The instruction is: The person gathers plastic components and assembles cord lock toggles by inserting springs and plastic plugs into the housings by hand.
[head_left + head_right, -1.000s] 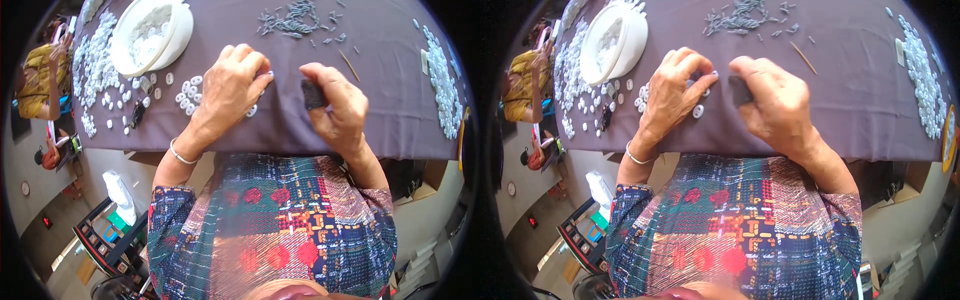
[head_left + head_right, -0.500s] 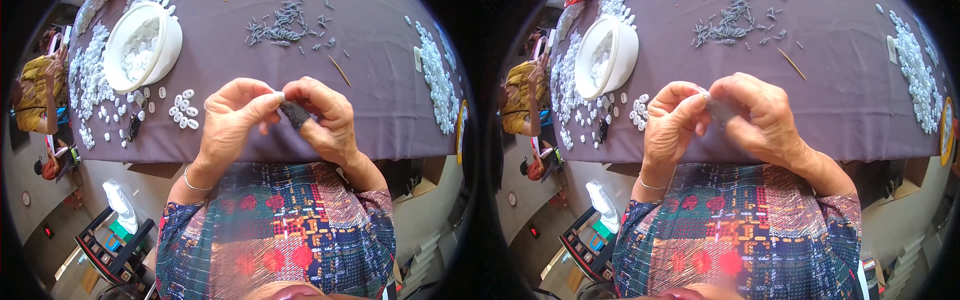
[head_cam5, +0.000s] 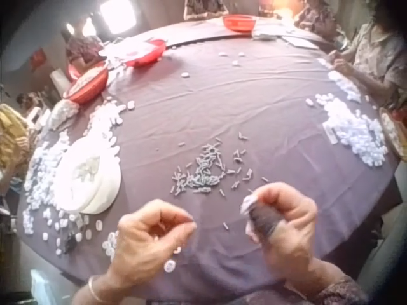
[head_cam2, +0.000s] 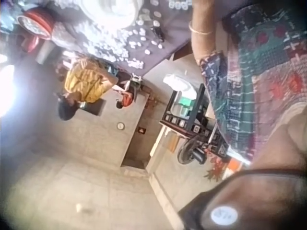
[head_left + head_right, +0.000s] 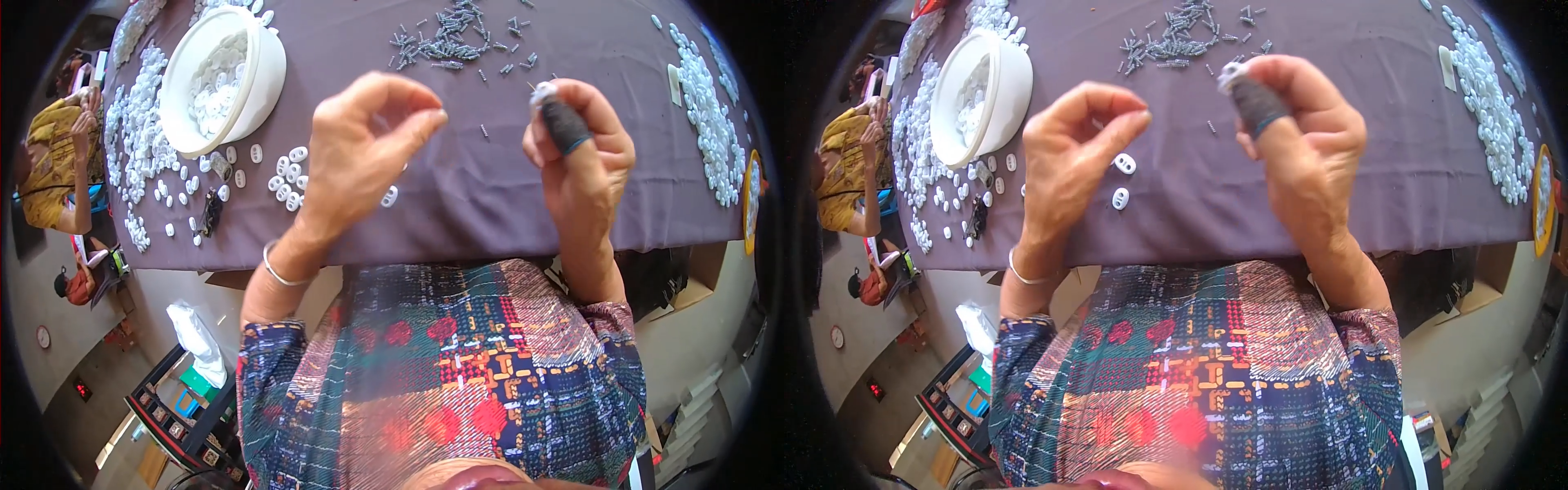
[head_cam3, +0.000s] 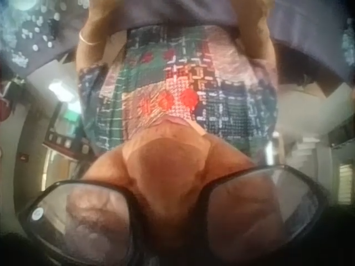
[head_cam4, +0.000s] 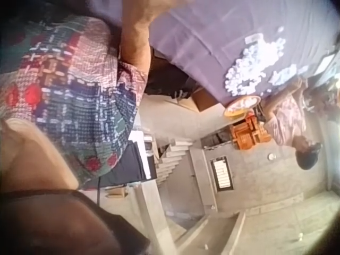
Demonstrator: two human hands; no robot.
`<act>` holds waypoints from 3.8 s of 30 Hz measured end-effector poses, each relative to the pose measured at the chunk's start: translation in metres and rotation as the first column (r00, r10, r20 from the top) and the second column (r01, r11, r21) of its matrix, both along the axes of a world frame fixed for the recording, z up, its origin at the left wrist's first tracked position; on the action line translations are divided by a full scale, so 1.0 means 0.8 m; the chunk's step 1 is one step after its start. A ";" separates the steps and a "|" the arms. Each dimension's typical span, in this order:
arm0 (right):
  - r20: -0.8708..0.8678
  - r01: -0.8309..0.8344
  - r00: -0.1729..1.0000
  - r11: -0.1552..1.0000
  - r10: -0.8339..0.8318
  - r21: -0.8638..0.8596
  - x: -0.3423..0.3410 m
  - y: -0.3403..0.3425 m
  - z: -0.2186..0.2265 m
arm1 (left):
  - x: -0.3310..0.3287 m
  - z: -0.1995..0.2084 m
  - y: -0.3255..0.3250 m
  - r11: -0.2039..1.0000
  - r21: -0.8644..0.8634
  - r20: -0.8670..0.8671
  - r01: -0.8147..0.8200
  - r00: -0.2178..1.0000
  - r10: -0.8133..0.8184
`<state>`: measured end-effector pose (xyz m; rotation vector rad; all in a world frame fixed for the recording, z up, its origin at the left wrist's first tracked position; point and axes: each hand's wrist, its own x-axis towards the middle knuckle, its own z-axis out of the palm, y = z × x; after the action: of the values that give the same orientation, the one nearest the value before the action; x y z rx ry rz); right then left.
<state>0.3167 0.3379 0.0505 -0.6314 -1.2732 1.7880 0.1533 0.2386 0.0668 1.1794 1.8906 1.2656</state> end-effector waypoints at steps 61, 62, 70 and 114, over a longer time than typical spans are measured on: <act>0.539 -0.432 0.824 0.808 0.174 0.399 -0.008 -0.016 -0.015 | 0.026 -0.007 -0.024 0.994 -0.089 0.304 -0.070 0.948 0.094; 0.537 -0.437 0.821 0.818 0.193 0.375 -0.009 -0.015 -0.015 | 0.025 -0.006 -0.025 0.992 -0.110 0.322 -0.061 0.942 0.094; 0.493 -0.391 0.809 0.919 0.319 0.049 -0.009 -0.011 -0.004 | 0.017 0.003 -0.027 0.985 -0.139 0.463 -0.102 0.872 0.156; 0.417 -0.399 0.823 0.915 0.387 -0.062 -0.006 -0.009 0.003 | -0.035 -0.017 -0.107 0.957 -0.139 -0.677 -0.253 0.730 0.094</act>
<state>0.3118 0.3307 0.0529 -0.8153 -1.8304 2.0283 0.1254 0.1531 0.0535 1.4833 2.6371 0.7086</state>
